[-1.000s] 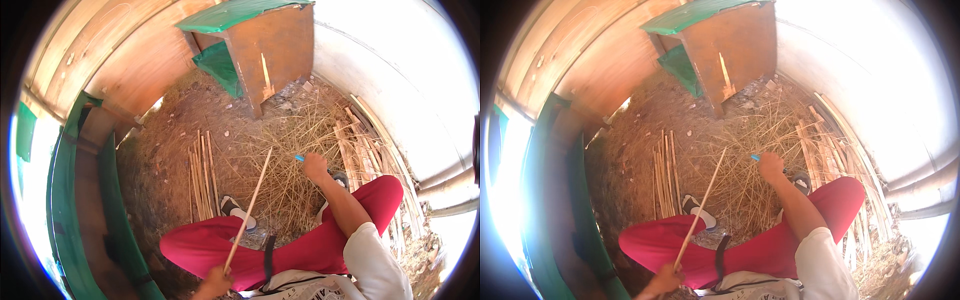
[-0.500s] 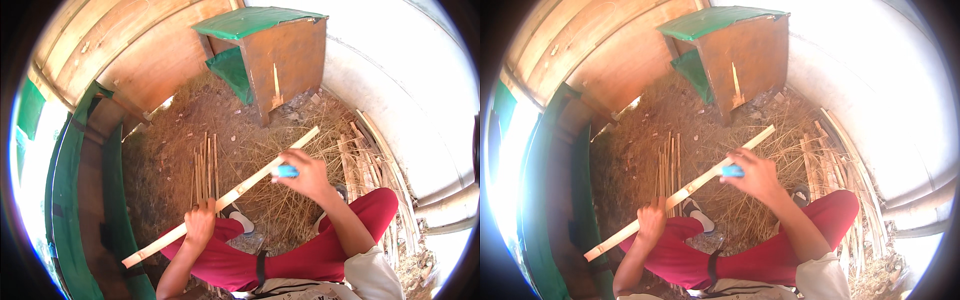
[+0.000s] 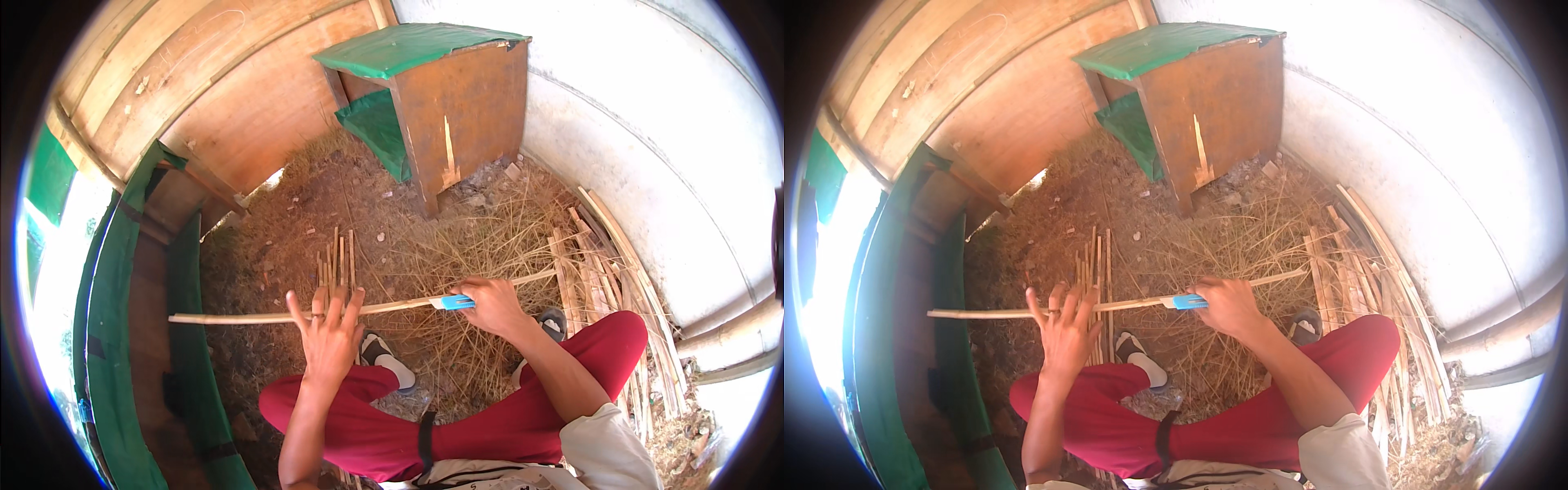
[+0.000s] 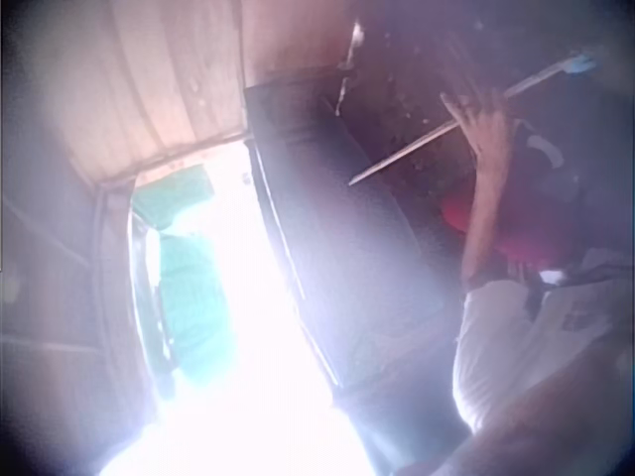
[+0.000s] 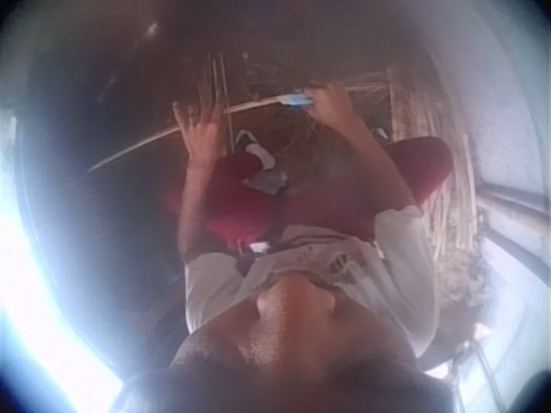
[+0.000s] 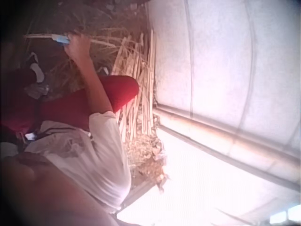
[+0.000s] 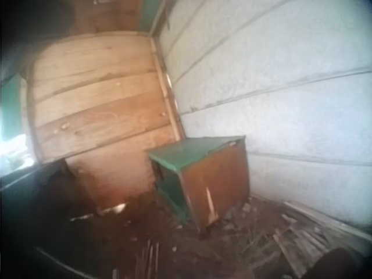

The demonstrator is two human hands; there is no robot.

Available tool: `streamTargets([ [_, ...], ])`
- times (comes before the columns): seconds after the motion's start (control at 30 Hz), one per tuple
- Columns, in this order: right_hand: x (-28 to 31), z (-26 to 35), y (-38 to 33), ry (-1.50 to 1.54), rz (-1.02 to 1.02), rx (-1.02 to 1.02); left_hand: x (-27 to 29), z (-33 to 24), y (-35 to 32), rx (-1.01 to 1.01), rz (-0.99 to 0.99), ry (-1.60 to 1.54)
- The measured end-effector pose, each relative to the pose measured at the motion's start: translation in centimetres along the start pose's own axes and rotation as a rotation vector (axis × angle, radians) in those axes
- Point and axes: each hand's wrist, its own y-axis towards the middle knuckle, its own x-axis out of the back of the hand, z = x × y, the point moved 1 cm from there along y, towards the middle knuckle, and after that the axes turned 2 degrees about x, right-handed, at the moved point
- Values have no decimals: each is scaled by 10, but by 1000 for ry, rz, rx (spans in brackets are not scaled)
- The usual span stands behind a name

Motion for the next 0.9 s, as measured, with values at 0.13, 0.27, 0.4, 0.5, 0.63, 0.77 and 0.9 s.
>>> streamTargets([
  [0.13,-7,-2,0,-19,93,-63,0,14,-31,127,-216,-26],
  [0.27,-17,-4,-1,94,-30,-149,-36,54,-90,501,-254,-451],
  [0.4,-5,8,8,422,-39,-367,-26,50,-106,690,-31,-176],
  [0.5,2,16,12,624,-31,-519,-25,33,-90,303,-94,14],
  [0.63,3,31,20,824,-181,-481,-59,0,-84,407,108,-797],
  [0.77,3,29,24,824,-264,-397,-54,-65,-37,355,287,-975],
  [0.9,-6,36,31,882,-395,-368,-70,-97,-14,411,204,-1050],
])
